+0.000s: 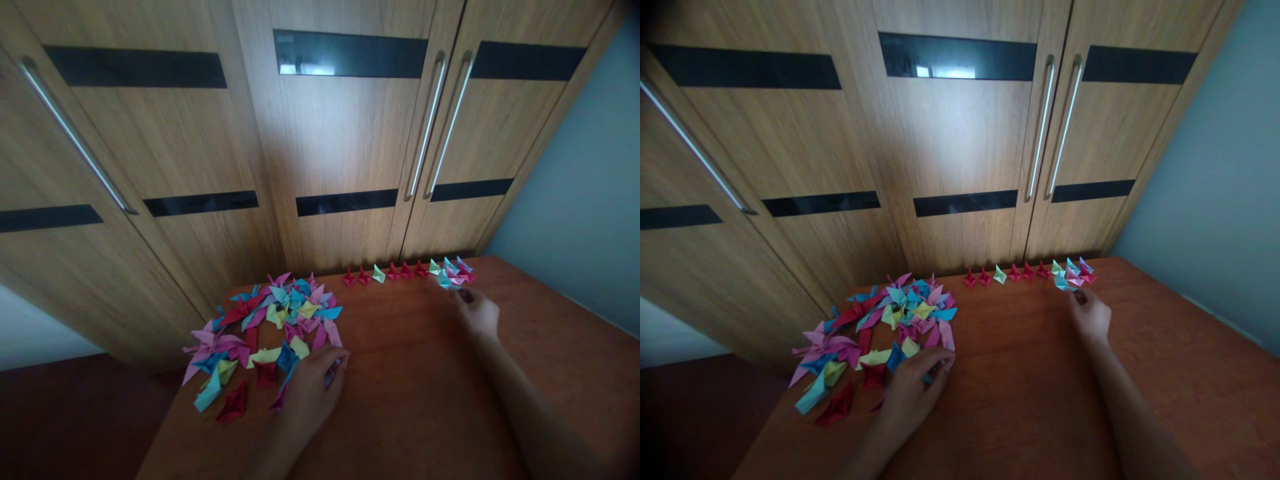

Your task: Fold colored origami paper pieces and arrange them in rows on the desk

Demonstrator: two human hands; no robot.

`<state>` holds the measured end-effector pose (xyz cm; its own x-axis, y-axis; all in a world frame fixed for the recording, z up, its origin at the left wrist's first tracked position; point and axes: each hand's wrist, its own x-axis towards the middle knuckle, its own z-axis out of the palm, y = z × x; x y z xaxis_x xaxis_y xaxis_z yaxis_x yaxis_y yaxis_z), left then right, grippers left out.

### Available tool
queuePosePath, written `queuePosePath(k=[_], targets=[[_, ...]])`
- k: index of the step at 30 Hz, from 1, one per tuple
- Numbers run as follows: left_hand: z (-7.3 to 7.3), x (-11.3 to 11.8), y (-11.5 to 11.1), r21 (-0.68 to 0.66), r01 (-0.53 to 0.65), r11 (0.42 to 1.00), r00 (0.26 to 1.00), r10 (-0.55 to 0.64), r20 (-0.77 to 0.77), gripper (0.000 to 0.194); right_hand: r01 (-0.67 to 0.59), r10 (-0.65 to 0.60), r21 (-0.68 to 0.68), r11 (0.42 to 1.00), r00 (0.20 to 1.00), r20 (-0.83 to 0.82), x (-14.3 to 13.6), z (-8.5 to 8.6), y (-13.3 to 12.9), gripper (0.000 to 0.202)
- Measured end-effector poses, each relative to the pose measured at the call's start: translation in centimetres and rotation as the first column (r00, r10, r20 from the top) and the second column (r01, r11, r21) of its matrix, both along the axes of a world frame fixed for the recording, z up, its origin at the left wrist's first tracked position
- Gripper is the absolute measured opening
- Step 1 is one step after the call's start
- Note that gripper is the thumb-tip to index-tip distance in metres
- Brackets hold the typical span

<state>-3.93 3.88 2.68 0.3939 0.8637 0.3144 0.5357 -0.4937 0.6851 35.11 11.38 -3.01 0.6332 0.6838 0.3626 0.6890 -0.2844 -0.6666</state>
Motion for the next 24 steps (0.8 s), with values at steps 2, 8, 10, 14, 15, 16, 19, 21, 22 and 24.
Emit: queuePosePath(k=[2, 8, 10, 14, 15, 16, 19, 21, 22, 24], targets=[[0.1, 0.1, -0.1, -0.001, 0.010, 1.000, 1.000, -0.010, 0.001, 0.023, 0.065, -0.056, -0.113, 0.991, 0.995, 0.081, 1.7, -0.6, 0.7, 0.038], [0.2, 0.2, -0.3, -0.007, 0.006, 1.000, 1.000, -0.007, -0.026, 0.024, 0.091, -0.012, -0.357, 0.930, 0.976, 0.216, 2.4, -0.7, 3.3, 0.042], [0.1, 0.2, -0.3, -0.005, 0.013, 1.000, 0.999, -0.013, -0.031, 0.024, 0.098, -0.008, -0.390, 0.916, 0.974, 0.225, 2.3, -0.8, 4.1, 0.043], [-0.3, 0.4, -0.5, -0.006, 0.041, 0.999, 0.998, -0.041, -0.043, 0.025, 0.106, -0.007, -0.433, 0.895, 0.975, 0.223, 2.4, -1.0, 5.0, 0.044], [-0.3, 0.4, -0.6, -0.008, 0.047, 0.999, 0.998, -0.047, -0.047, 0.026, 0.105, -0.004, -0.445, 0.889, 0.975, 0.222, 2.4, -1.1, 5.0, 0.045], [-0.4, 0.5, -0.7, -0.010, 0.052, 0.999, 0.997, -0.053, -0.053, 0.026, 0.104, 0.000, -0.455, 0.884, 0.975, 0.223, 2.4, -1.1, 5.1, 0.045], [-0.4, 0.8, -1.2, -0.008, 0.067, 0.998, 0.994, -0.068, -0.083, 0.026, 0.105, 0.009, -0.479, 0.872, 0.973, 0.230, 2.4, -1.0, 5.1, 0.046], [-0.4, 1.0, -1.4, -0.005, 0.079, 0.997, 0.991, -0.079, -0.106, 0.027, 0.102, 0.015, -0.488, 0.867, 0.973, 0.230, 2.2, -0.8, 5.0, 0.049], [-0.3, 1.0, -1.5, -0.004, 0.085, 0.996, 0.990, -0.085, -0.116, 0.026, 0.101, 0.017, -0.491, 0.865, 0.973, 0.229, 2.1, -0.7, 5.0, 0.050], [-0.2, 1.1, -1.6, -0.001, 0.095, 0.995, 0.987, -0.094, -0.131, 0.026, 0.097, 0.020, -0.497, 0.862, 0.975, 0.223, 1.9, -0.6, 4.9, 0.051]])
